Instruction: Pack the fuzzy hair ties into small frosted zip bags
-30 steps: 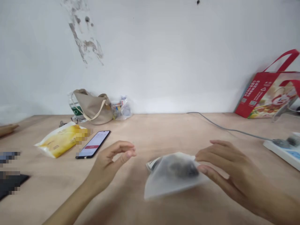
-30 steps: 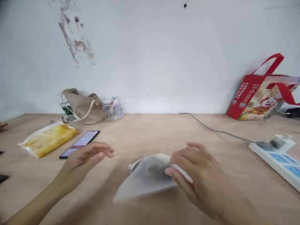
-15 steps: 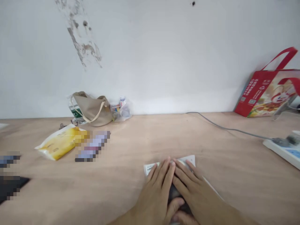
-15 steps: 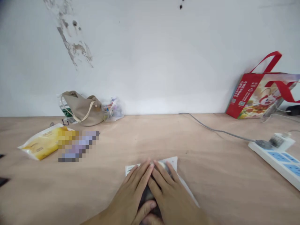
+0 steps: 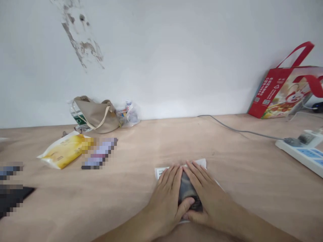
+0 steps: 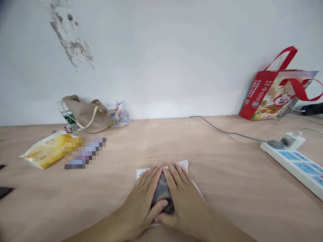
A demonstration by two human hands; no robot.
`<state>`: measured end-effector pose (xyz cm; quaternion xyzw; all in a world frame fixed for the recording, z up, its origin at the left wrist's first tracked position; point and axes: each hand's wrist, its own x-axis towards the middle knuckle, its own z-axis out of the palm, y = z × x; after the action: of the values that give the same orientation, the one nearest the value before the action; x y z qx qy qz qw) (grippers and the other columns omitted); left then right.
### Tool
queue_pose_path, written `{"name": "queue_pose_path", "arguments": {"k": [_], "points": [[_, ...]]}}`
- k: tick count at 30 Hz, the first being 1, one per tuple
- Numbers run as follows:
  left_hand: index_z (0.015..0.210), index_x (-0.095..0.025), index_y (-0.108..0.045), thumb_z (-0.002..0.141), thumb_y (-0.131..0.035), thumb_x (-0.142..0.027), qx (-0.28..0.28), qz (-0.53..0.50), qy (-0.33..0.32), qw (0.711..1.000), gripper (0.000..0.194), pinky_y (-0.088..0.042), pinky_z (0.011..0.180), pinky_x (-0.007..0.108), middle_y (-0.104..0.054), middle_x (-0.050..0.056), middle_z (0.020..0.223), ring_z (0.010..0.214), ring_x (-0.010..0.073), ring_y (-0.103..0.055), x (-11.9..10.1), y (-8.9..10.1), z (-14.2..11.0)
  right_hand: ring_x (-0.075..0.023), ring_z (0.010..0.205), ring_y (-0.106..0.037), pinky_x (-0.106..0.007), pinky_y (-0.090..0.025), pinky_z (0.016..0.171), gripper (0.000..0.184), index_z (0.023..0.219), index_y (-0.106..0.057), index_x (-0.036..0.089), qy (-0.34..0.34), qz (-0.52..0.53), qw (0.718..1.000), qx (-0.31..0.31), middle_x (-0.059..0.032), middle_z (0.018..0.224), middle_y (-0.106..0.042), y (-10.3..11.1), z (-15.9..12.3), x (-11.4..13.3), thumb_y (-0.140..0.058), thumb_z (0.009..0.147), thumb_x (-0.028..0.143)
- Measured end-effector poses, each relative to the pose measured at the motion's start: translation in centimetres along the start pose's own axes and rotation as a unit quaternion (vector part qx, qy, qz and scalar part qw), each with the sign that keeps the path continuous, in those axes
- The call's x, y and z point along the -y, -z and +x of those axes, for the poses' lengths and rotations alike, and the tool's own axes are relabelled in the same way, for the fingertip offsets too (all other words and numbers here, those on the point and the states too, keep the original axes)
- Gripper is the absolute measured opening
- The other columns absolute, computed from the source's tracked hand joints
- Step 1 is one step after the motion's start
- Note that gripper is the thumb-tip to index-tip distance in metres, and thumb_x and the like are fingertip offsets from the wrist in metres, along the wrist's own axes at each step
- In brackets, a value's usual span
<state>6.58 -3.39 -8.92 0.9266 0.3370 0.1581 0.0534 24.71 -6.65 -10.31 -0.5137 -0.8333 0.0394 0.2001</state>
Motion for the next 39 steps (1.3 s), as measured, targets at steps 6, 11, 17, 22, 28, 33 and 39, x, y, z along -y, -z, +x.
{"name": "queue_pose_path", "arguments": {"k": [6, 11, 17, 22, 28, 33, 39], "points": [[0.139, -0.008, -0.025, 0.088, -0.044, -0.042, 0.033, -0.005, 0.009, 0.999, 0.065, -0.034, 0.103, 0.055, -0.037, 0.022, 0.141, 0.131, 0.0328, -0.034, -0.2, 0.3, 0.3, -0.0345, 0.132, -0.026, -0.053, -0.029, 0.104, 0.085, 0.136, -0.035, 0.002, 0.0, -0.002, 1.0, 0.001, -0.023, 0.141, -0.036, 0.3, 0.0, 0.1, -0.065, 0.067, 0.041], [0.137, -0.006, -0.029, 0.087, -0.046, -0.043, 0.051, -0.017, 0.026, 0.998, 0.065, -0.032, 0.104, 0.056, -0.037, 0.023, 0.14, 0.13, 0.0342, -0.034, -0.3, 0.5, 0.5, -0.0334, 0.134, -0.022, -0.05, -0.024, 0.107, 0.092, 0.14, -0.031, 0.008, -0.002, 0.034, 0.999, 0.033, -0.0195, 0.145, -0.029, 0.4, 0.1, -0.7, -0.066, 0.067, 0.052], [0.14, -0.008, -0.025, 0.088, -0.042, -0.046, 0.073, -0.03, 0.047, 0.996, 0.066, -0.03, 0.105, 0.056, -0.033, 0.021, 0.143, 0.132, 0.0331, -0.029, -0.4, 0.7, 0.6, -0.0354, 0.135, -0.016, -0.051, -0.02, 0.108, 0.105, 0.143, -0.024, 0.012, -0.064, 0.086, 0.99, 0.093, -0.0186, 0.149, -0.017, 0.8, 0.4, -1.9, -0.061, 0.063, 0.07], [0.14, -0.016, -0.026, 0.087, -0.045, -0.049, 0.062, -0.025, 0.042, 0.997, 0.066, -0.03, 0.106, 0.053, -0.034, 0.015, 0.144, 0.133, 0.0306, -0.028, 0.5, 1.0, 1.0, -0.0328, 0.136, -0.016, -0.049, -0.014, 0.109, 0.095, 0.142, -0.028, 0.016, -0.073, 0.142, 0.983, 0.087, -0.015, 0.15, -0.019, 1.1, 0.7, -2.8, -0.059, 0.069, 0.067], [0.137, -0.022, -0.035, 0.086, -0.048, -0.048, -0.005, 0.062, 0.063, 0.996, 0.058, -0.031, 0.101, 0.057, -0.04, 0.012, 0.141, 0.131, 0.0336, -0.032, 4.7, 2.2, 1.7, -0.027, 0.11, -0.053, -0.042, -0.039, 0.093, 0.047, 0.12, -0.051, 0.021, -0.211, 0.305, 0.926, -0.07, -0.0114, 0.119, -0.059, 1.5, 1.0, -5.5, -0.045, 0.085, 0.052], [0.117, -0.02, -0.053, 0.085, -0.053, -0.036, -0.169, 0.102, -0.069, 0.978, 0.036, -0.035, 0.097, 0.046, -0.056, 0.01, 0.124, 0.119, 0.0278, -0.045, 3.4, 2.5, 2.2, -0.0183, 0.06, -0.059, -0.03, -0.046, 0.061, 0.028, 0.107, -0.052, 0.019, -0.205, 0.369, 0.906, -0.042, 0.0024, 0.06, -0.06, 1.3, 0.7, -4.5, -0.04, 0.087, 0.035], [0.094, -0.019, -0.059, 0.086, -0.052, -0.02, -0.138, 0.118, -0.168, 0.969, 0.011, -0.04, 0.079, 0.034, -0.065, 0.002, 0.091, 0.085, 0.0176, -0.056, -1.0, -0.1, 4.8, -0.0184, 0.06, -0.056, -0.029, -0.042, 0.058, 0.022, 0.1, -0.052, 0.023, -0.221, 0.348, 0.908, -0.078, 0.0032, 0.062, -0.057, 1.4, 1.1, -4.6, -0.045, 0.08, 0.029]]}}
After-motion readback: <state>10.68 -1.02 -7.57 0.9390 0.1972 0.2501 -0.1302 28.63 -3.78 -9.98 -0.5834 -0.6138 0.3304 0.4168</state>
